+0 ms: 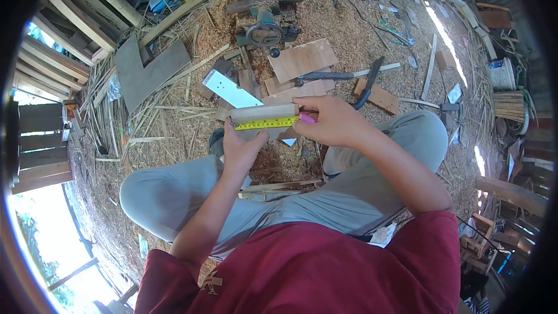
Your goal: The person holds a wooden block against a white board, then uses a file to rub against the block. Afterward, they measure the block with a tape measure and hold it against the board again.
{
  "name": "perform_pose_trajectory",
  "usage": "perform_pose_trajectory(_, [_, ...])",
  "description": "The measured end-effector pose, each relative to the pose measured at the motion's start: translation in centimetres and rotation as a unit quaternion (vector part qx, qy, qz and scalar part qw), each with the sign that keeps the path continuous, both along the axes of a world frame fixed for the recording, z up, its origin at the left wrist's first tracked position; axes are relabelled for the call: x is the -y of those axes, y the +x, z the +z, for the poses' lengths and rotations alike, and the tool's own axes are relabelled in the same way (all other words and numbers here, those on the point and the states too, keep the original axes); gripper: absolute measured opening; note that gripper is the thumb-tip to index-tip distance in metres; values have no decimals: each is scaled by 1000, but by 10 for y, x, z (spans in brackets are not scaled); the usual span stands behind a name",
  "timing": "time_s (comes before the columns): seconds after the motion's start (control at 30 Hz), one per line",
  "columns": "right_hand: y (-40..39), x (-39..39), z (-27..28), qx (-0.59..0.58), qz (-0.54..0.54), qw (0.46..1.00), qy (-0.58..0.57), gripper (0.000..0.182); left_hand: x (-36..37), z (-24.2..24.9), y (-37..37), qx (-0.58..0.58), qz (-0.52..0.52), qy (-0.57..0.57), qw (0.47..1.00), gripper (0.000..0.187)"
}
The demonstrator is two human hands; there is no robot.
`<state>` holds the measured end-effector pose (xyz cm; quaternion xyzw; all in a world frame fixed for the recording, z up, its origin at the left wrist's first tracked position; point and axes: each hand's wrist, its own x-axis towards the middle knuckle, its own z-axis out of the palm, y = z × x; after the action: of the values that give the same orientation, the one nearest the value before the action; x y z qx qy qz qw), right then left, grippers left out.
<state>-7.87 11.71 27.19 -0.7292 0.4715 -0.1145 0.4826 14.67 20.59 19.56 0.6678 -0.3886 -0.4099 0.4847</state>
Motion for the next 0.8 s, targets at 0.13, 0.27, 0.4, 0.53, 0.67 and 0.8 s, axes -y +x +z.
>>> perform_pose_trajectory(0.13, [0,-1,-1,-21,4,1000,-13,59,-1,4,-1,-2,3,11,1000,77])
perform_pose_trajectory(0.27, [5,1,18,-74,26,996,45,60,-1,-1,0,-4,3,6,1000,77])
perform_pose_trajectory(0.4, [4,1,15,-71,29,996,37,60,-2,-1,-1,-11,5,4,1000,76])
perform_pose_trajectory(0.53, [4,0,15,-65,24,997,45,60,-2,2,-1,-1,3,11,1000,75])
perform_pose_trajectory(0.67, [2,-3,6,-33,4,999,-21,61,-2,0,-1,-9,-2,8,1000,75])
perform_pose_trajectory(0.8, [5,0,22,-76,23,996,42,60,-2,-2,-1,-8,3,10,1000,76])
